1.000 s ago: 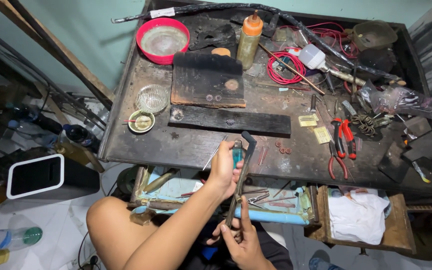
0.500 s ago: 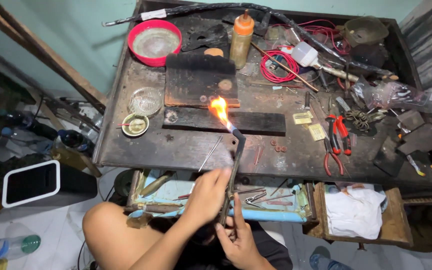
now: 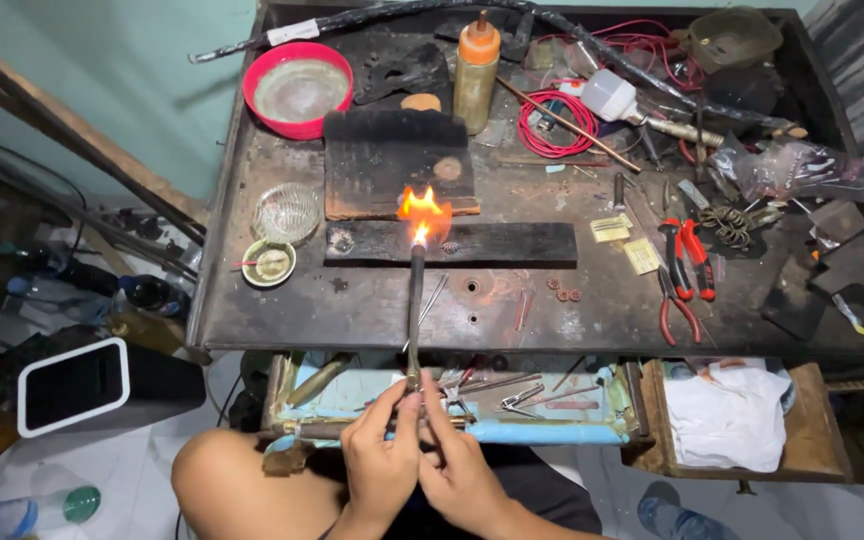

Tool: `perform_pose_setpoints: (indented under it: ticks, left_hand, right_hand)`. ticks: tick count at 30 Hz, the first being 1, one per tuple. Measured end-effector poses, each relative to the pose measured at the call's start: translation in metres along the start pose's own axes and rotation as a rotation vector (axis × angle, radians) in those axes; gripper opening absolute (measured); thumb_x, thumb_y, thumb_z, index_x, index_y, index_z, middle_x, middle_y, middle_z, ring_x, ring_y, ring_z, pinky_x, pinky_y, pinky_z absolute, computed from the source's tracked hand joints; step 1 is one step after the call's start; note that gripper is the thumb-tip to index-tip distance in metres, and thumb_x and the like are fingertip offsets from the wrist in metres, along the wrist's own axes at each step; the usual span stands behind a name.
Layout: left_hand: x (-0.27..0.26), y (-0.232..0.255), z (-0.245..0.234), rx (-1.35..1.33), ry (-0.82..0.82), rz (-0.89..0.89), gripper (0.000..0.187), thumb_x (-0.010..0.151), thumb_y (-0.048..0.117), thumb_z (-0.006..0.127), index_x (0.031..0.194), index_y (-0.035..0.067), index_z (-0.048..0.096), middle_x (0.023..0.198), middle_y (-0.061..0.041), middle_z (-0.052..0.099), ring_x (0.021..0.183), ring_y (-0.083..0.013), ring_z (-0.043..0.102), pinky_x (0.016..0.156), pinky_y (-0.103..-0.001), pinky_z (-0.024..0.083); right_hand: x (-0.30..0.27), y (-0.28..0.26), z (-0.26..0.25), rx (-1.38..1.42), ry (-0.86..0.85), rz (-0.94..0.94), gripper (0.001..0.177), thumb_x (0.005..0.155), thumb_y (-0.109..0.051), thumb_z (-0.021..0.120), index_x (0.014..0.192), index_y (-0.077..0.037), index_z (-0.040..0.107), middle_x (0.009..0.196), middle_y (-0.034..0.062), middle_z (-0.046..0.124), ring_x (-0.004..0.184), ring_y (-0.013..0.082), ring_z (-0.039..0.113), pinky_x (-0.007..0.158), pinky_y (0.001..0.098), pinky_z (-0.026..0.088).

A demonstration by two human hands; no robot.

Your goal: Soldering small jewelry components on a workbench using a gas torch and a metal pick for alignment.

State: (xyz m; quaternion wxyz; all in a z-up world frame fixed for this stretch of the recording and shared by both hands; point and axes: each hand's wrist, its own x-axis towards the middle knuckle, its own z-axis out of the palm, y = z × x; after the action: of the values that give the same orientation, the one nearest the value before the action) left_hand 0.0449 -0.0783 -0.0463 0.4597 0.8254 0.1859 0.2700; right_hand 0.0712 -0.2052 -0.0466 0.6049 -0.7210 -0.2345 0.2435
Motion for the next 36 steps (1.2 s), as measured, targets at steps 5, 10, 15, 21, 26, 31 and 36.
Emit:
perform_pose_setpoints:
  ticks: [5,10,15,21,26,31,36]
  left_hand:
    - [0.012,0.012,-0.012,-0.209,-0.043,-0.035,0.031,0.100,0.017,0.056,0.129,0.007,0.059,0.073,-0.002,0.068,0.042,-0.0101,0.063,0.044,-0.024,0.054]
    - [-0.002,-0.014,0.000,-0.201,-0.014,0.010,0.023,0.100,0.016,0.055,0.121,0.009,0.059,0.080,-0.008,0.071,0.054,-0.0139,0.071,0.052,-0.027,0.058]
    - [-0.004,-0.017,0.009,-0.140,-0.002,0.026,0.022,0.097,0.020,0.062,0.117,0.012,0.060,0.099,-0.003,0.073,0.040,-0.0122,0.053,0.046,-0.027,0.049]
    - [0.001,-0.016,0.013,-0.260,-0.028,0.006,0.021,0.100,0.017,0.058,0.119,0.008,0.061,0.077,-0.006,0.067,0.058,-0.0124,0.060,0.056,-0.027,0.055]
    - [0.004,-0.013,0.012,-0.289,-0.042,-0.010,0.022,0.102,0.019,0.056,0.121,0.008,0.061,0.071,-0.004,0.065,0.052,-0.0110,0.058,0.053,-0.026,0.051]
    - [0.002,-0.018,0.014,-0.311,-0.080,-0.011,0.024,0.102,0.020,0.055,0.123,0.008,0.060,0.073,-0.005,0.065,0.053,-0.0116,0.058,0.051,-0.026,0.052]
    - [0.003,-0.015,0.014,-0.320,-0.078,-0.012,0.023,0.102,0.020,0.057,0.120,0.006,0.059,0.074,-0.007,0.065,0.062,-0.0128,0.061,0.053,-0.026,0.054]
  right_hand:
    - [0.028,-0.032,-0.040,-0.125,0.148,0.004,0.042,0.096,-0.016,0.061,0.138,-0.014,0.068,0.064,-0.0041,0.062,0.056,0.0065,0.061,0.058,0.0222,0.054]
    - [0.070,-0.059,-0.057,-0.242,0.035,0.099,0.052,0.099,-0.026,0.056,0.151,-0.028,0.052,0.092,-0.0011,0.081,0.071,0.0083,0.074,0.073,0.0244,0.057]
    - [0.090,-0.031,-0.034,-0.193,0.292,0.075,0.028,0.091,-0.015,0.064,0.114,-0.016,0.079,0.058,-0.0075,0.051,0.053,0.0047,0.036,0.058,0.0204,0.045]
    - [0.083,-0.018,-0.022,-0.085,0.499,-0.065,0.004,0.090,-0.010,0.074,0.090,-0.006,0.074,0.068,0.0031,0.078,0.057,0.0089,0.078,0.062,0.0184,0.065]
    - [0.057,-0.030,-0.052,0.119,0.495,0.078,0.038,0.085,-0.007,0.078,0.118,-0.006,0.060,0.075,0.0144,0.080,0.066,0.0201,0.084,0.062,0.0252,0.068]
    - [0.058,-0.036,-0.112,0.004,0.436,-0.095,0.065,0.092,0.002,0.067,0.152,-0.001,0.044,0.087,0.0138,0.080,0.077,0.0194,0.079,0.075,0.0289,0.070]
    - [0.083,-0.044,-0.149,-0.292,0.607,-0.194,0.014,0.099,-0.009,0.067,0.109,-0.001,0.071,0.079,0.0067,0.076,0.071,0.0072,0.069,0.070,0.0216,0.056]
